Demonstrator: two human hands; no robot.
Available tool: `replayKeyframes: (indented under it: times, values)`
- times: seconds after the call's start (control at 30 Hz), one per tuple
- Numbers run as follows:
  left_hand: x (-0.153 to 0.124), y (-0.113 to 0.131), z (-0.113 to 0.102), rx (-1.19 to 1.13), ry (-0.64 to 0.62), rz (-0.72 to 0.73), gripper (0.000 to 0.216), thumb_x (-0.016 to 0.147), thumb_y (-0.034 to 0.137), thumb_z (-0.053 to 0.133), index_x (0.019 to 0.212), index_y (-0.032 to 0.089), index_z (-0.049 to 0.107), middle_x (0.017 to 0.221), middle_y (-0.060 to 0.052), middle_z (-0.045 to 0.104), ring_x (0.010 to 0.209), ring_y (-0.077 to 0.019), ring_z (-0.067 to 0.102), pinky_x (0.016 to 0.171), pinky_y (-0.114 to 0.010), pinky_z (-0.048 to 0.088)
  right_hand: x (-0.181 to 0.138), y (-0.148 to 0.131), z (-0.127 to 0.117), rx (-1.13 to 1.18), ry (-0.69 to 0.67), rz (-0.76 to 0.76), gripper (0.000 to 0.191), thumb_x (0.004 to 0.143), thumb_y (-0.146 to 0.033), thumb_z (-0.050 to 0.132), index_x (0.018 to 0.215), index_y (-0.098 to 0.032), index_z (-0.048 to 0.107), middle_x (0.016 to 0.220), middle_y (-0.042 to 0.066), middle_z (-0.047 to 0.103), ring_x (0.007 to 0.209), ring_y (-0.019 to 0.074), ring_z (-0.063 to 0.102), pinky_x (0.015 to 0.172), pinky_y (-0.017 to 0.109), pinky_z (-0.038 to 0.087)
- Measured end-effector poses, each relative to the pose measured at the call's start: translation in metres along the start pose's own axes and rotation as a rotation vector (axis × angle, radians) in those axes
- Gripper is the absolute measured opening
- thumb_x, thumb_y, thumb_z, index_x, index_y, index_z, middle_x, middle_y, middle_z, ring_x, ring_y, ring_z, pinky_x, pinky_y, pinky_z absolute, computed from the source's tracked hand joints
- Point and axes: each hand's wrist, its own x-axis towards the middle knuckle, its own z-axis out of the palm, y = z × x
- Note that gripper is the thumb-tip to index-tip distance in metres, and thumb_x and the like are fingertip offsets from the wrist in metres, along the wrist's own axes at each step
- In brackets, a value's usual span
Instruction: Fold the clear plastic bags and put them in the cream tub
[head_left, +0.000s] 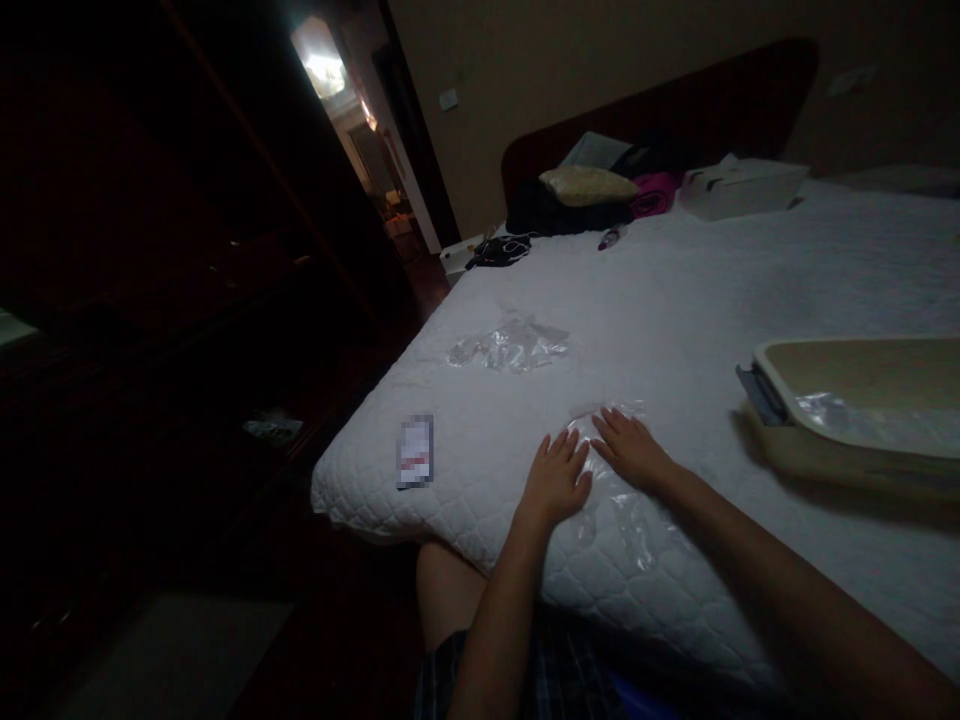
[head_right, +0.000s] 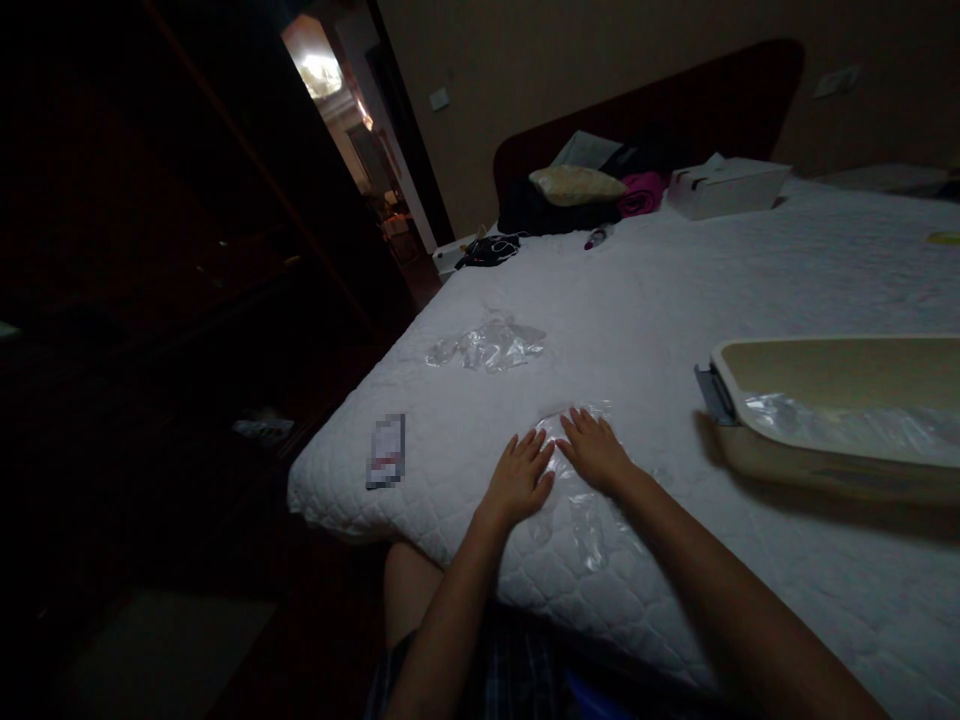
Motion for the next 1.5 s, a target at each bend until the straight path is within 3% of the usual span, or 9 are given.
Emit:
replayKeyframes:
  times: [0.13, 0.33, 0.43, 0.6, 0.7, 0.83, 1.1, 1.3, 1.5]
  values:
    - [-0.006, 0.002, -0.002, 0.001, -0.032, -0.002, 0.049, 0.091, 0.037, 0.039, 0.137, 0.022, 0.037, 0.147, -0.008, 0.033, 0.138, -0.0228, 0.025, 0.113, -0.049, 0.019, -0.011, 0.013, 0.022, -0.035, 0.028, -0.032, 0.054, 0.089, -0.044, 0.032, 0.133, -0.017, 0.047, 0.144, 0.016, 0.038, 0.135, 0.0292, 0.028, 0.107, 0.053, 0.022]
    - [-0.016, 0.005, -0.006, -0.025, -0.049, -0.048, 0.053, 0.092, 0.042, 0.036, 0.140, 0.020, 0.032, 0.148, -0.008, 0.030, 0.140, -0.0224, 0.020, 0.114, -0.047, 0.019, -0.011, 0.015, 0.014, 0.094, -0.040, -0.001, 0.055, 0.087, -0.048, 0.037, 0.132, -0.020, 0.049, 0.145, 0.013, 0.037, 0.136, 0.0285, 0.027, 0.109, 0.052, 0.020]
    - [-0.023, 0.007, -0.009, -0.021, -0.053, -0.072, 0.055, 0.093, 0.046, 0.034, 0.140, 0.018, 0.032, 0.149, -0.009, 0.029, 0.140, -0.0234, 0.019, 0.115, -0.047, 0.017, -0.009, 0.018, 0.009, 0.422, -0.005, 0.092, 0.056, 0.079, -0.054, 0.051, 0.126, -0.024, 0.054, 0.142, 0.011, 0.043, 0.134, 0.0289, 0.031, 0.109, 0.051, 0.020]
    - [-0.028, 0.007, -0.011, -0.031, -0.073, -0.079, 0.057, 0.092, 0.048, 0.035, 0.140, 0.018, 0.031, 0.149, -0.010, 0.027, 0.140, -0.0233, 0.019, 0.115, -0.047, 0.017, -0.002, 0.037, -0.003, 0.945, 0.089, 0.318, 0.044, 0.084, -0.052, 0.043, 0.122, -0.033, 0.052, 0.136, 0.005, 0.050, 0.121, 0.0204, 0.050, 0.094, 0.040, 0.046]
    - [-0.028, 0.005, -0.010, -0.046, -0.062, -0.085, 0.058, 0.091, 0.049, 0.037, 0.140, 0.018, 0.032, 0.150, -0.011, 0.025, 0.140, -0.0231, 0.018, 0.114, -0.047, 0.017, 0.003, 0.053, -0.012, 1.419, 0.165, 0.536, 0.026, 0.079, -0.041, 0.052, 0.098, -0.027, 0.061, 0.118, 0.008, 0.063, 0.115, 0.0209, 0.055, 0.097, 0.040, 0.044]
    - [-0.029, 0.002, -0.008, -0.079, -0.030, -0.100, 0.064, 0.088, 0.050, 0.044, 0.140, 0.015, 0.030, 0.150, -0.014, 0.022, 0.140, -0.0234, 0.018, 0.114, -0.046, 0.019, 0.002, 0.064, -0.021, 1.773, 0.158, 0.632, 0.016, 0.079, -0.033, 0.050, 0.086, -0.023, 0.060, 0.105, 0.011, 0.067, 0.112, 0.0214, 0.058, 0.100, 0.042, 0.042]
    - [-0.033, -0.004, -0.010, -0.170, 0.050, -0.145, 0.051, 0.087, 0.039, 0.050, 0.133, 0.018, 0.040, 0.148, -0.014, 0.028, 0.139, -0.0256, 0.023, 0.110, -0.050, 0.028, -0.001, 0.059, -0.028, 2.000, 0.215, 0.720, 0.013, 0.076, -0.023, 0.053, 0.086, -0.019, 0.061, 0.105, 0.014, 0.066, 0.105, 0.0202, 0.062, 0.088, 0.031, 0.052]
    - [-0.006, -0.004, -0.031, -0.092, 0.317, -0.188, 0.022, 0.078, 0.036, 0.063, 0.094, 0.022, 0.062, 0.113, -0.009, 0.061, 0.124, -0.0277, 0.042, 0.105, -0.055, 0.030, -0.003, 0.056, -0.029, 2.103, 0.242, 0.728, 0.020, 0.076, -0.020, 0.054, 0.094, -0.019, 0.062, 0.106, 0.014, 0.066, 0.105, 0.0227, 0.062, 0.078, 0.032, 0.057]
    - [0.044, 0.019, -0.035, 0.092, 0.036, -0.062, 0.024, 0.080, 0.038, 0.058, 0.085, 0.016, 0.066, 0.091, -0.010, 0.063, 0.094, -0.0238, 0.055, 0.089, -0.041, 0.040, -0.007, 0.056, -0.031, 2.119, 0.244, 0.679, 0.019, 0.077, -0.024, 0.054, 0.093, -0.016, 0.062, 0.107, 0.017, 0.066, 0.108, 0.0252, 0.060, 0.081, 0.034, 0.056]
